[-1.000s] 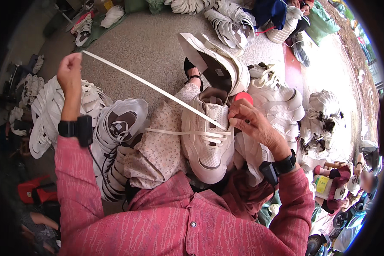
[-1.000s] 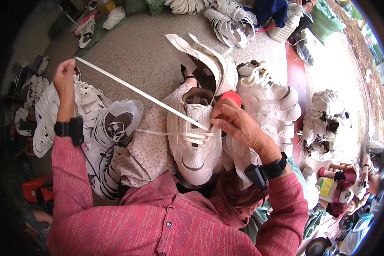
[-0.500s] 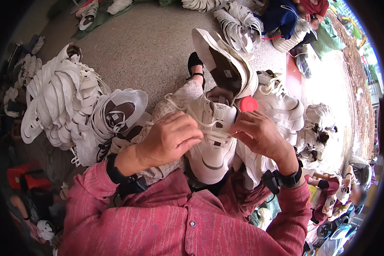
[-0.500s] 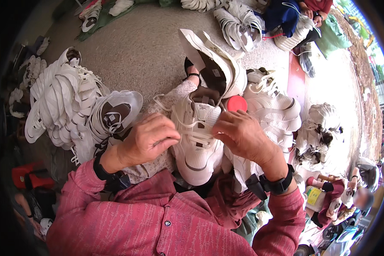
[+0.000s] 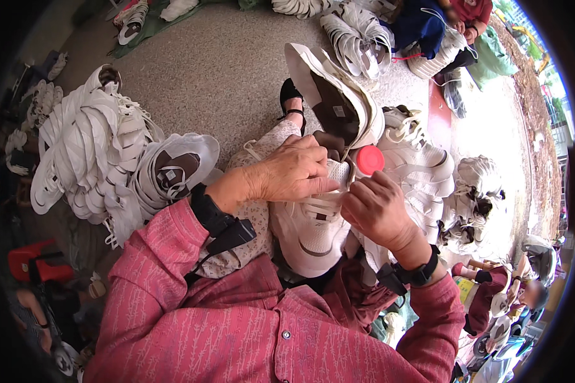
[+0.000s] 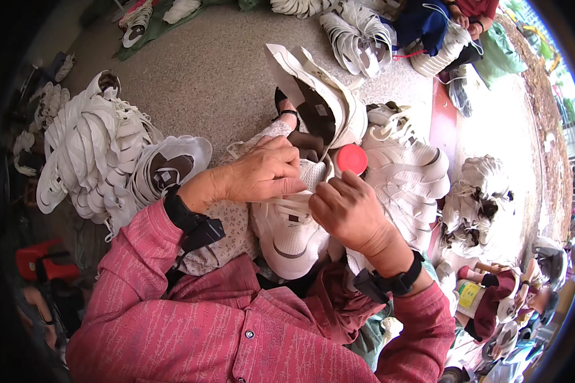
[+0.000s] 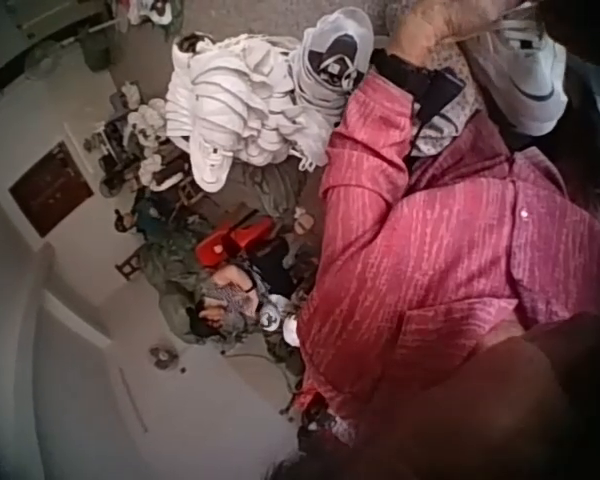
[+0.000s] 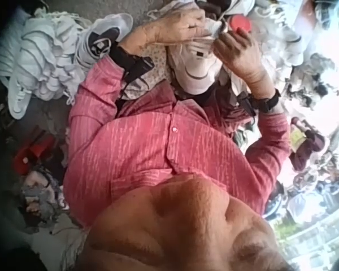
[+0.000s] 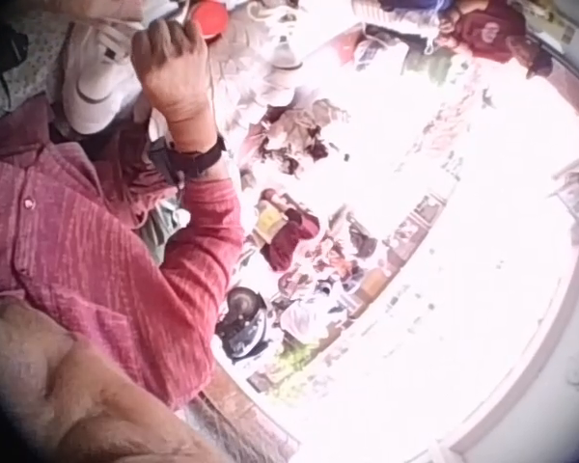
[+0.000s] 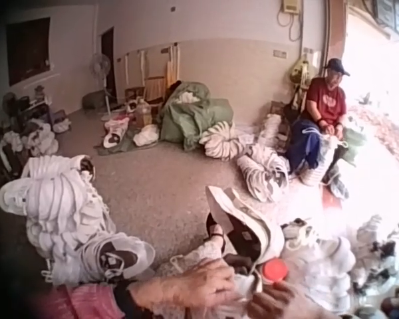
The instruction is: Lacing white sneakers by hand while sitting on the floor in a shoe manufacturing area.
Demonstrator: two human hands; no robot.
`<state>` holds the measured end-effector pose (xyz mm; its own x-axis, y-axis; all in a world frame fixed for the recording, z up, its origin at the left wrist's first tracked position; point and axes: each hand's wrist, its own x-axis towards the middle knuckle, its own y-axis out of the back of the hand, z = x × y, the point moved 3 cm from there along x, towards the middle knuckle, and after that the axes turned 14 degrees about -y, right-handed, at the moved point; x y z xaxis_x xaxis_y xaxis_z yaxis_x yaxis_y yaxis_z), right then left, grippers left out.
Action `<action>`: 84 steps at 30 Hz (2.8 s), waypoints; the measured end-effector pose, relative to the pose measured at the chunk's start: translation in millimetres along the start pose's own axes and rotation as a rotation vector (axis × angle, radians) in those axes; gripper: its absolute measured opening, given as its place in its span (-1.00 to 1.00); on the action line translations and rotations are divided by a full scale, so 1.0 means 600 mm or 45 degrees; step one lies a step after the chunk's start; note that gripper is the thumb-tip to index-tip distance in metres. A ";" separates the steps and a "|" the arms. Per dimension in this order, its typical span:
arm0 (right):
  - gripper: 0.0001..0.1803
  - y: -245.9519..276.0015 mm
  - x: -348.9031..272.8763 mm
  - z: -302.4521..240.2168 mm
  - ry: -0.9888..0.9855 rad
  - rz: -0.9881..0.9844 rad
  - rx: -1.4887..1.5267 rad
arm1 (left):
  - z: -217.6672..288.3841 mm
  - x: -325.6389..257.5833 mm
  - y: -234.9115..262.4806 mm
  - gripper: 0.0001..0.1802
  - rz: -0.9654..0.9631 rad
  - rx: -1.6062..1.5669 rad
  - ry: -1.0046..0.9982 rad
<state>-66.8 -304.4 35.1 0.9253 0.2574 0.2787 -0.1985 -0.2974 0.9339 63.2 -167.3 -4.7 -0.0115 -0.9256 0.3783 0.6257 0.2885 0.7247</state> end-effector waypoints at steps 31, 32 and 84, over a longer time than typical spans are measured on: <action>-0.82 0.046 -0.024 0.019 -0.806 0.104 2.165 | 0.074 -0.197 -0.029 -0.55 1.339 -2.647 0.951; -0.82 0.072 -0.047 0.034 -0.645 0.166 2.170 | 0.060 -0.202 -0.026 -0.60 1.521 -2.800 0.751; -0.82 -0.095 0.000 -0.066 -1.161 -0.135 0.824 | 0.035 -0.081 -0.005 -0.76 0.113 -0.141 0.345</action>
<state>-67.9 -251.1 -9.2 0.8709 -0.3803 -0.3113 -0.1448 -0.8038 0.5770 45.4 -118.0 -13.2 0.2467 -0.9338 0.2592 0.6962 0.3568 0.6229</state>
